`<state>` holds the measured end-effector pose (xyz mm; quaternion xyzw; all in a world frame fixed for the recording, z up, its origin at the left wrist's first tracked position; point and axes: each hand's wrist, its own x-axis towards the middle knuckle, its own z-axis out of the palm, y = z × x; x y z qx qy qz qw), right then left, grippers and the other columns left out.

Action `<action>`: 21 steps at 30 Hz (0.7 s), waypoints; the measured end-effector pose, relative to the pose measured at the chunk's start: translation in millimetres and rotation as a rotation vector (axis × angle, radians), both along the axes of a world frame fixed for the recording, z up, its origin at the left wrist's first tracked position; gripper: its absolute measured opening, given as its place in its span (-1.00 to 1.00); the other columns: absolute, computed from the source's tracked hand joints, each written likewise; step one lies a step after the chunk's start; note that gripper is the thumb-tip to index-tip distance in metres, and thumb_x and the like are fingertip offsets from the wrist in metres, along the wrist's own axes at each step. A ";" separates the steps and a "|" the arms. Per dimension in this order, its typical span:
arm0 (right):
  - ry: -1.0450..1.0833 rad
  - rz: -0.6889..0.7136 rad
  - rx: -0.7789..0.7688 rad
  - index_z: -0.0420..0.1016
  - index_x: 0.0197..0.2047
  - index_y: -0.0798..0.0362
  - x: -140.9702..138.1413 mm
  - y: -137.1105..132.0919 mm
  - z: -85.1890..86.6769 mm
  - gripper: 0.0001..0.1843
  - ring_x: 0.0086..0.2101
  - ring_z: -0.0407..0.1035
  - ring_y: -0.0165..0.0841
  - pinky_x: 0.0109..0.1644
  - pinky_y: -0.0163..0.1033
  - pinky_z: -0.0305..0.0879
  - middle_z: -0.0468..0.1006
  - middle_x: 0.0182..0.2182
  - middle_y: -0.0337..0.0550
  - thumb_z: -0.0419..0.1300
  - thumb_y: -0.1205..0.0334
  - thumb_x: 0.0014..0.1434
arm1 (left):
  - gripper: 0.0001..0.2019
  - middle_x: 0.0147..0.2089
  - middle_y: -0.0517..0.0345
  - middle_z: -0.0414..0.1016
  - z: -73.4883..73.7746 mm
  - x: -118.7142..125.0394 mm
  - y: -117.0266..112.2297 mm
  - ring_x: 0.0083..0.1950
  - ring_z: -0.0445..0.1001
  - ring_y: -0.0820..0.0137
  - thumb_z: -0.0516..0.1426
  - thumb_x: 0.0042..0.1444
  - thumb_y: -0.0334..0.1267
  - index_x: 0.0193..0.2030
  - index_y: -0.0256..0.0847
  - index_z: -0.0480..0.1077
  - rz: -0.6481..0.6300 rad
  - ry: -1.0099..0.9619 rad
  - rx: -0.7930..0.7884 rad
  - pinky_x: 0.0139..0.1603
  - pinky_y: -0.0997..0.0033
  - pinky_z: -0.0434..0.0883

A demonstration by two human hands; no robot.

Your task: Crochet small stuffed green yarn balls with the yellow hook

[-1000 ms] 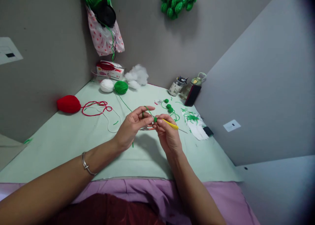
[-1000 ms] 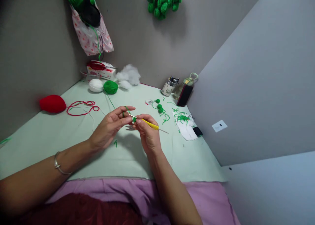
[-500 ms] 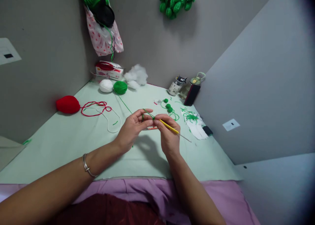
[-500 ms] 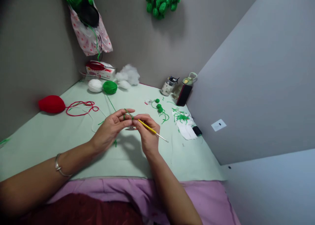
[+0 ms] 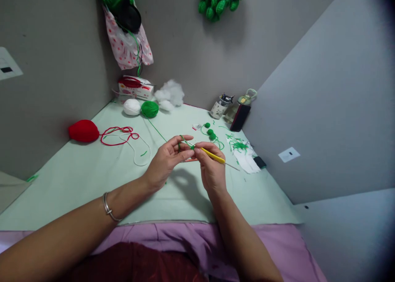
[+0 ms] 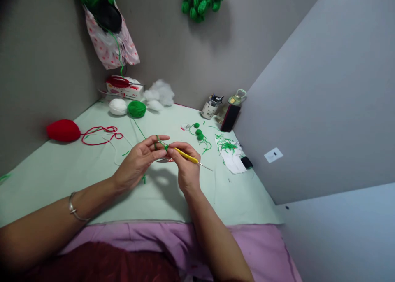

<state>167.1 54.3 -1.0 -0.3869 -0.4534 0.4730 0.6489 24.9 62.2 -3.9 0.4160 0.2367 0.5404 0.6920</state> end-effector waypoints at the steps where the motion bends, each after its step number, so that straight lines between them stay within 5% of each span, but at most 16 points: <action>1: 0.001 0.005 0.002 0.67 -0.32 -0.04 -0.1 0.0 -0.2 -0.87 -0.45 0.50 -0.43 -0.32 -0.29 0.51 0.63 -0.47 -0.31 0.49 0.23 0.02 | -0.59 -0.23 0.22 0.53 -0.5 0.3 0.1 -0.13 0.55 0.37 0.36 0.12 -0.29 0.12 -0.19 0.48 0.003 0.000 0.001 0.05 0.31 0.41; 11: 0.019 0.081 -0.008 0.69 -0.26 -0.03 7.2 1.1 4.4 -0.79 -0.41 0.48 -0.42 -0.26 -0.26 0.47 0.65 -0.39 -0.24 0.49 0.12 0.01 | -0.58 -0.27 0.23 0.55 9.2 -3.5 1.1 -0.22 0.57 0.40 0.38 0.05 -0.33 0.07 -0.23 0.50 0.013 -0.035 -0.057 -0.06 0.35 0.43; 15: -0.018 0.062 0.049 0.69 -0.31 -0.06 8.9 0.7 5.7 -0.83 -0.47 0.39 -0.47 -0.32 -0.28 0.40 0.58 -0.43 -0.28 0.47 0.07 0.05 | -0.61 -0.32 0.26 0.49 6.5 -4.6 3.4 -0.26 0.49 0.44 0.37 0.06 -0.35 0.06 -0.22 0.52 0.013 0.042 0.013 -0.12 0.38 0.42; 21: -0.173 0.040 0.182 0.71 -0.23 -0.11 10.7 -2.1 4.4 -0.90 -0.35 0.44 -0.39 -0.24 -0.23 0.45 0.65 -0.24 -0.20 0.36 0.11 0.22 | -0.59 -0.29 0.22 0.51 4.7 -6.2 4.2 -0.20 0.51 0.39 0.36 0.07 -0.33 0.09 -0.23 0.48 -0.045 0.090 0.027 -0.02 0.32 0.44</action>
